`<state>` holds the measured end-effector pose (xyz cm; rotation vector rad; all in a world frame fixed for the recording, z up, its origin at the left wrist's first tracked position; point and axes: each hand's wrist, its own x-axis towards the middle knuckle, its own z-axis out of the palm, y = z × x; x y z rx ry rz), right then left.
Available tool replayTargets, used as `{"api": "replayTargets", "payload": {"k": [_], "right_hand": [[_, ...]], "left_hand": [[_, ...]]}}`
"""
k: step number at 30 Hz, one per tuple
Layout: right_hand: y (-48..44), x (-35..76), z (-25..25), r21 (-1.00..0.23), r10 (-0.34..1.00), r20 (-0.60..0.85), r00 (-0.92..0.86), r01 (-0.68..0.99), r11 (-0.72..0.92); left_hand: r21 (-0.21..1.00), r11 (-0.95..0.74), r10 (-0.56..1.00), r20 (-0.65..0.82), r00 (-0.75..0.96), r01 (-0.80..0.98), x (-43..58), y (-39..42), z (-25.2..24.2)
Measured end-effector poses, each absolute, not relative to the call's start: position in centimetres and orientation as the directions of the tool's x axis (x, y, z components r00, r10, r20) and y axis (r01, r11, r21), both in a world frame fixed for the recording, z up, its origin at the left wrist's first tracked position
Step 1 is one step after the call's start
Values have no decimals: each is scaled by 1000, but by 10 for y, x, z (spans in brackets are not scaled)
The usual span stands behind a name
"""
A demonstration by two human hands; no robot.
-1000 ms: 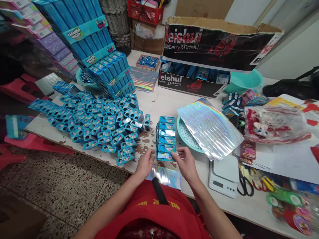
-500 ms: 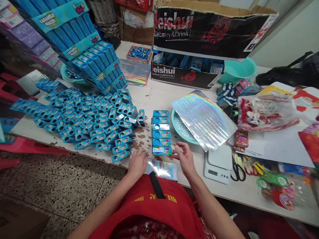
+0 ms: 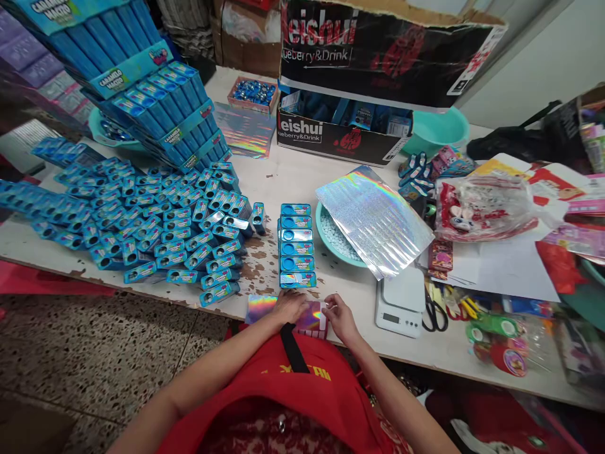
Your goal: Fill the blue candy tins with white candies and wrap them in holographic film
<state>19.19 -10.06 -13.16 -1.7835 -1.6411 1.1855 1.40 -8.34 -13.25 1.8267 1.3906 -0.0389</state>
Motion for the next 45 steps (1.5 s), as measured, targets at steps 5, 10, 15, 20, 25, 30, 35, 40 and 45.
{"api": "replayTargets", "payload": {"k": [5, 10, 15, 20, 25, 30, 35, 40, 45], "right_hand": [[-109, 184, -122, -548, 974, -86, -207, 827, 128], [-123, 182, -130, -227, 908, 6, -418, 884, 408], [-128, 191, -131, -250, 865, 17, -502, 835, 490], [-122, 192, -117, -342, 882, -11, -471, 831, 439], [-109, 198, -75, -586, 903, -168, -395, 777, 230], [-88, 206, -13, -789, 887, -337, -315, 609, -84], [-70, 196, 36, -855, 853, -358, -380, 501, -136], [-57, 179, 62, -914, 874, -289, -390, 383, -131], [-44, 170, 70, -939, 896, -210, -391, 337, -73]], "left_hand": [[571, -50, 790, -479, 382, 820, 14, -80, -131], [566, -67, 781, -483, 396, 822, 14, -76, -130], [584, -86, 763, -482, 430, 807, 13, -76, -132], [591, -67, 759, -493, 425, 804, 14, -74, -135], [601, -60, 747, -502, 435, 797, 12, -78, -127], [899, 80, 668, -369, 647, 430, 3, -93, -83], [939, 301, 759, -343, 554, 168, 1, -94, -26], [922, 361, 867, -388, 314, 141, -23, -83, -2], [938, 346, 938, -345, 11, -19, -56, -64, 4]]}}
